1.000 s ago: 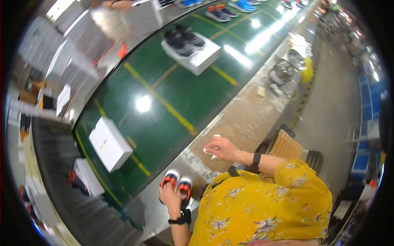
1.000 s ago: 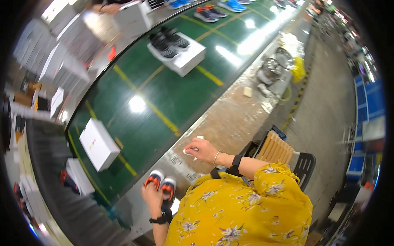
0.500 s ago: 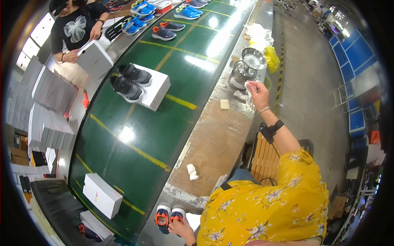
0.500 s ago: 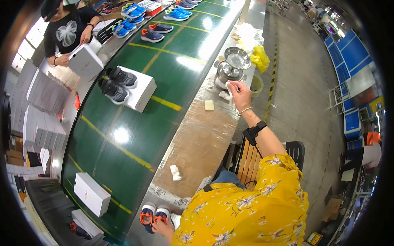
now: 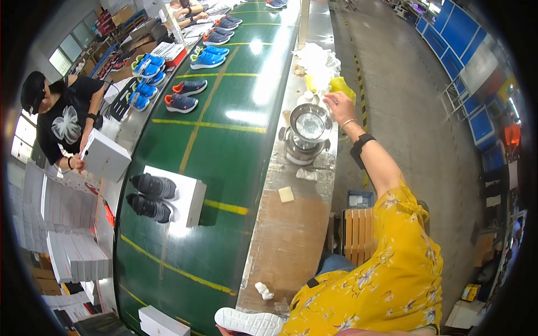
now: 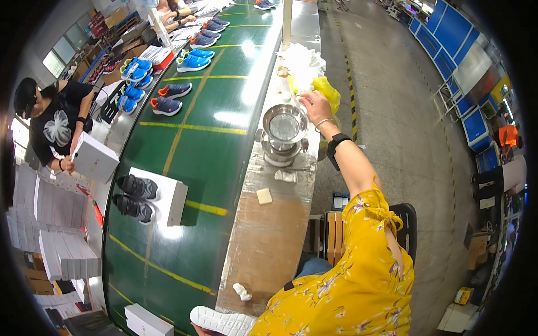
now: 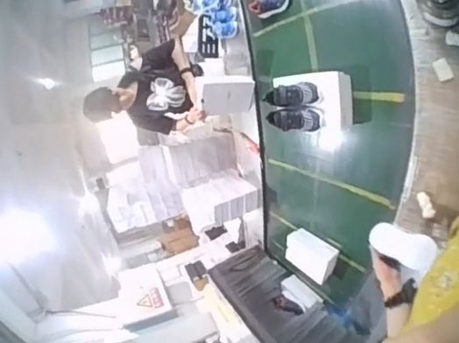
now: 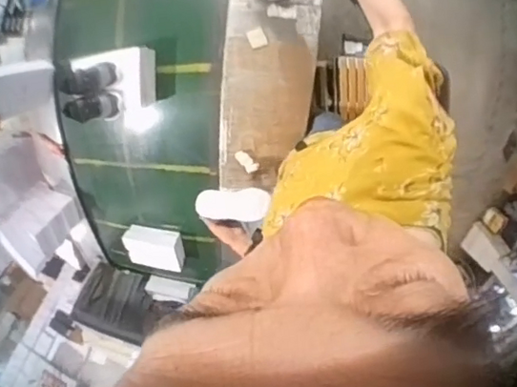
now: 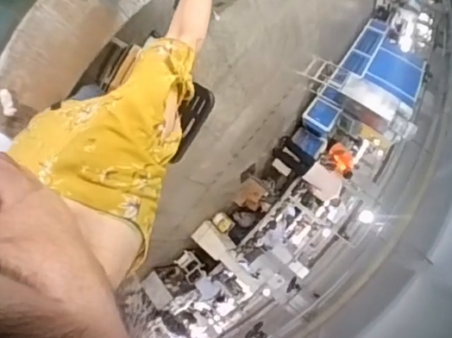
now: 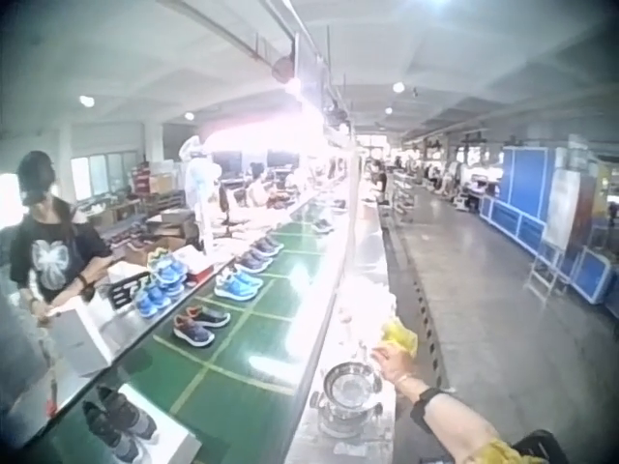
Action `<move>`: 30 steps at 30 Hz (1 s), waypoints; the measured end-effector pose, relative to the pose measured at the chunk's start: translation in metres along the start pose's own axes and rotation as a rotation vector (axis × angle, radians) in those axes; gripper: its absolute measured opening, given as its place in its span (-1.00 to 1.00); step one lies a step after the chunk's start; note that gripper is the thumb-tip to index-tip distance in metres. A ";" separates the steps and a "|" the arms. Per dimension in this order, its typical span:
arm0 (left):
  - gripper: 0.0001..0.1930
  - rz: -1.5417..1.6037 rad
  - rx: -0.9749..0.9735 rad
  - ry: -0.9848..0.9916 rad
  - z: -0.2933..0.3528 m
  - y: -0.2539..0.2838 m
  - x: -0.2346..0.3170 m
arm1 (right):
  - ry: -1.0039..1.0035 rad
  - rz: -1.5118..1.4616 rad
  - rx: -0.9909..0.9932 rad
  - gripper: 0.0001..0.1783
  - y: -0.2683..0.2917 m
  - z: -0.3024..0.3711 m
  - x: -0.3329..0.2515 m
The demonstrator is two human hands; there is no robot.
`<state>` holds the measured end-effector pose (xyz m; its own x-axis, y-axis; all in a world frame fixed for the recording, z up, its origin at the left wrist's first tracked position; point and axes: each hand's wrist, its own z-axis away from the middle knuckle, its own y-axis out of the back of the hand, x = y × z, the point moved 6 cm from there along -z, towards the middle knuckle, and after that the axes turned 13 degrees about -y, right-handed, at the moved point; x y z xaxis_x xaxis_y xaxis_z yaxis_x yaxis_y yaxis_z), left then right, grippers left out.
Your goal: Inspecting shoe outsoles and packing shoes into boxes on an assembly line.
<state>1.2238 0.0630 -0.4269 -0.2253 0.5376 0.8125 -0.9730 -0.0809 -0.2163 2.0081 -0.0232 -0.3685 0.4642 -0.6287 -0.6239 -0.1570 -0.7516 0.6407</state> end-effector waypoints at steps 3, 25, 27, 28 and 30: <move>-0.43 0.037 0.008 0.075 0.005 -0.064 0.003 | -0.029 -0.048 -0.132 -0.81 -0.026 -0.027 0.010; -0.39 0.193 -0.051 0.312 -0.046 -0.237 -0.020 | 0.400 -0.061 -0.097 -0.51 -0.100 -0.026 0.025; -0.39 0.200 -0.060 0.307 -0.051 -0.240 -0.022 | 0.391 -0.072 -0.057 -0.52 -0.098 -0.028 0.030; -0.39 0.201 -0.065 0.307 -0.054 -0.242 -0.023 | 0.371 -0.063 -0.041 -0.53 -0.099 -0.028 0.033; -0.39 0.201 -0.075 0.310 -0.058 -0.244 -0.023 | 0.325 -0.075 -0.061 -0.53 -0.099 -0.033 0.034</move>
<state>1.4691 0.1185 -0.4244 -0.3741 0.7467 0.5499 -0.9019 -0.1551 -0.4030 2.0678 0.0368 -0.4388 0.7275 -0.4687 -0.5012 -0.0643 -0.7738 0.6302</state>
